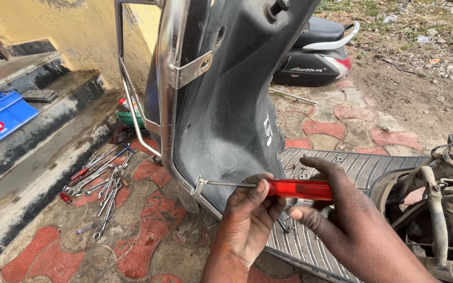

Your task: Repairing a scooter body panel using a screwdriver.

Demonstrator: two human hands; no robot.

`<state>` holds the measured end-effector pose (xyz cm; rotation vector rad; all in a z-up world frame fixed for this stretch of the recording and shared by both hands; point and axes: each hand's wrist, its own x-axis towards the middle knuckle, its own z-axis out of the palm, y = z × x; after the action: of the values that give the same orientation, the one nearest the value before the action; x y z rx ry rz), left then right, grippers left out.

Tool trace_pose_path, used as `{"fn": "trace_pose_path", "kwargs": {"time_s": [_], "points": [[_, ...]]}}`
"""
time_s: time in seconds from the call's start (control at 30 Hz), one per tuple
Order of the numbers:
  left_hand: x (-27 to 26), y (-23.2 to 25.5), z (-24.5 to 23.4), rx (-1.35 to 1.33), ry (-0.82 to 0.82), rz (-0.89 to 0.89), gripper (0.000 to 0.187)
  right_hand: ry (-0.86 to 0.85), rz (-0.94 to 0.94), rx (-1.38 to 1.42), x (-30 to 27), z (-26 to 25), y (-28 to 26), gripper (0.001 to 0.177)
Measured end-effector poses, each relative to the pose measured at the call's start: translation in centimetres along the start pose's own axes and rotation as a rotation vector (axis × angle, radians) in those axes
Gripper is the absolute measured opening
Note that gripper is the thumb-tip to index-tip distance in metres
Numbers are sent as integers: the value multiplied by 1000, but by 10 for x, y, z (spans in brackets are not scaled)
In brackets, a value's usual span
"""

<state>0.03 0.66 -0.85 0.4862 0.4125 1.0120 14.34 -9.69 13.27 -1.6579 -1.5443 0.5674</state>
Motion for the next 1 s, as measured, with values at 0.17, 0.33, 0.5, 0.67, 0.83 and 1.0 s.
{"fn": "trace_pose_path", "kwargs": {"time_s": [0.17, 0.33, 0.5, 0.67, 0.83, 1.0], "points": [[-12, 14, 24, -180, -188, -3, 43, -71, 184, -19, 1, 16, 51, 27], [-1, 16, -5, -438, -236, 86, 36, 159, -348, 223, -1, 29, 66, 34], [9, 29, -30, -615, 91, 300, 34, 72, -124, 6, -1, 23, 80, 32], [9, 38, -25, -509, 235, 253, 30, 131, -229, 70, -2, 28, 87, 31], [4, 48, -15, -433, 340, 210, 25, 342, -167, 202, -6, 26, 74, 26], [0, 51, -17, -401, 365, 154, 25, 527, -137, 501, -8, 33, 91, 20]]}}
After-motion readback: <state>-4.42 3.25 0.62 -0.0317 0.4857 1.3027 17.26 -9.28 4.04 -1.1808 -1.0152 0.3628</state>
